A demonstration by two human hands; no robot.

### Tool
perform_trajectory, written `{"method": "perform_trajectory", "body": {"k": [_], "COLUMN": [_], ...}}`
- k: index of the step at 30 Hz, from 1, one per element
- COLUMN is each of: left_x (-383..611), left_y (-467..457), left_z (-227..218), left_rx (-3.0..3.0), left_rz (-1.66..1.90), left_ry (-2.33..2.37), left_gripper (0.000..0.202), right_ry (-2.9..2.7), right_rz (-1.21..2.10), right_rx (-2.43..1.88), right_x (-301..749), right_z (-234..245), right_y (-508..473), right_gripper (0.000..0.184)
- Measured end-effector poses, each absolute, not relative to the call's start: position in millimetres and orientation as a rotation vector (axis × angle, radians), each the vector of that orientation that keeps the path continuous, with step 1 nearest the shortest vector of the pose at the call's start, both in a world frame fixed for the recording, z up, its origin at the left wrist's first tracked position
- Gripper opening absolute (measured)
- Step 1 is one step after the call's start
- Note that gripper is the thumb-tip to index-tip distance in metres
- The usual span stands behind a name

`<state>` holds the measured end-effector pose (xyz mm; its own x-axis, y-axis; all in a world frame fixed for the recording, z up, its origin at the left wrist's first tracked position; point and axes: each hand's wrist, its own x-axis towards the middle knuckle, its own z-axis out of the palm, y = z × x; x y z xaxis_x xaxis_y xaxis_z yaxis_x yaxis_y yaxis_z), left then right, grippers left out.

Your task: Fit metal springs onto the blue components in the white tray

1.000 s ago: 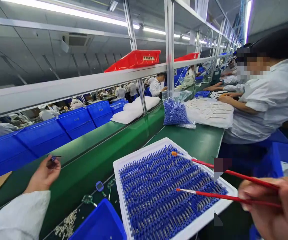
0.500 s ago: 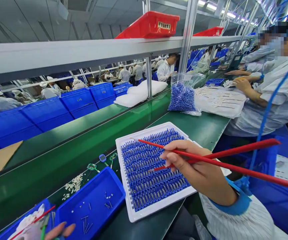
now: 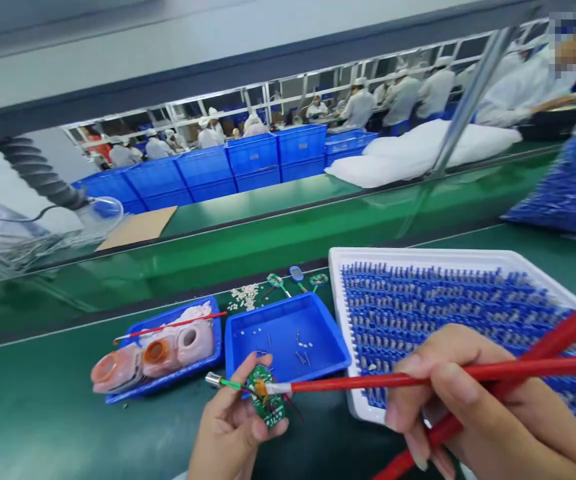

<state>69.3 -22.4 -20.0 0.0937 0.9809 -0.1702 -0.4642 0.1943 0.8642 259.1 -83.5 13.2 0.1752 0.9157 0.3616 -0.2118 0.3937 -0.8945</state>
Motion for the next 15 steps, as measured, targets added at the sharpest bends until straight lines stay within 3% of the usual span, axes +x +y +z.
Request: {"method": "perform_trajectory", "body": {"k": [6, 15], "left_x": [59, 51], "left_y": [-19, -19], "left_z": [-23, -25], "left_rx": [0.692, 0.684], "left_rz": [1.267, 1.272], "left_ry": [0.895, 0.873], "left_gripper": [0.058, 0.054], "right_ry": [-1.204, -1.271], "right_rz": [0.633, 0.724], "right_rx": [-0.836, -0.933], "right_x": [265, 260], "right_z": [7, 3], "right_y": [-74, -69], "right_gripper": [0.022, 0.018]}}
